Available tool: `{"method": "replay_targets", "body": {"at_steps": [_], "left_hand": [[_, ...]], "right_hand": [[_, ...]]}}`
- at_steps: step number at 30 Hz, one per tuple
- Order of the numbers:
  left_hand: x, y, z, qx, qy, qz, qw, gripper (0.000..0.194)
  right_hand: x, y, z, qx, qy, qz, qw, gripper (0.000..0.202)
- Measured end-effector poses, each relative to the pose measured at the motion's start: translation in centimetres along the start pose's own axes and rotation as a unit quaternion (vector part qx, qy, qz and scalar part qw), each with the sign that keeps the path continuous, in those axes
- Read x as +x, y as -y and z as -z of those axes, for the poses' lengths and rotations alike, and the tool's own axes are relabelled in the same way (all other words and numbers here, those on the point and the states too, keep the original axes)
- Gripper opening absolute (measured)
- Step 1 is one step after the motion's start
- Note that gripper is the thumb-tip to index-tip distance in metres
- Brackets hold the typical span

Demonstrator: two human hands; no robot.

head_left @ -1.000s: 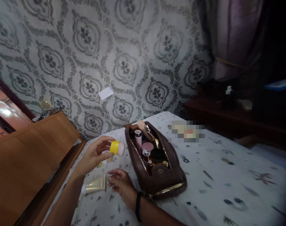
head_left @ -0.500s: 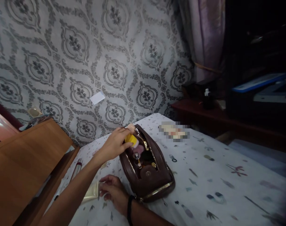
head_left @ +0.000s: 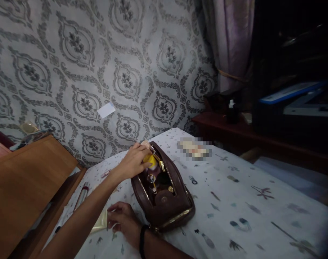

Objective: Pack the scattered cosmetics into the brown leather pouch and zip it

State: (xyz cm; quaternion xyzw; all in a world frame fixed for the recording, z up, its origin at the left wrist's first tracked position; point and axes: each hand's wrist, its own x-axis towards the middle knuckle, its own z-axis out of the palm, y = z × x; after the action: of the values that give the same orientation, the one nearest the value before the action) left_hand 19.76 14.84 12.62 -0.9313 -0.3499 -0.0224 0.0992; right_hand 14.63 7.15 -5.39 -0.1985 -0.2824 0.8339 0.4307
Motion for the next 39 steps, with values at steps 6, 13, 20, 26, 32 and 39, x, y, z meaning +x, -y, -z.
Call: {"method": "replay_targets", "body": {"at_steps": [6,13,20,26,32,39], "left_hand": [[0.1,-0.3,1.1,0.003,-0.010,0.022,1.000,0.018],[-0.2,-0.6,0.2,0.010,0.028,0.015,0.999,0.029],[0.7,-0.7,-1.2,0.057,0.068,0.052,0.995,0.044],[0.8,-0.8,-0.9,0.054,0.081,0.088,0.991,0.040],[0.5,-0.4,-1.1,0.060,0.080,0.093,0.991,0.040],[-0.6,0.0,-0.3,-0.020,0.049,0.060,0.997,0.041]], "right_hand": [[0.2,0.0,0.0,-0.002,-0.003,-0.004,1.000,0.054],[-0.1,0.3,-0.1,-0.001,-0.002,0.000,1.000,0.051],[-0.2,0.4,-0.1,-0.004,0.003,-0.002,1.000,0.057],[-0.1,0.2,0.1,-0.002,-0.001,0.005,1.000,0.060],[0.0,0.1,0.1,-0.005,0.002,0.003,1.000,0.059],[-0.1,0.5,0.1,-0.010,-0.005,0.006,1.000,0.058]]}}
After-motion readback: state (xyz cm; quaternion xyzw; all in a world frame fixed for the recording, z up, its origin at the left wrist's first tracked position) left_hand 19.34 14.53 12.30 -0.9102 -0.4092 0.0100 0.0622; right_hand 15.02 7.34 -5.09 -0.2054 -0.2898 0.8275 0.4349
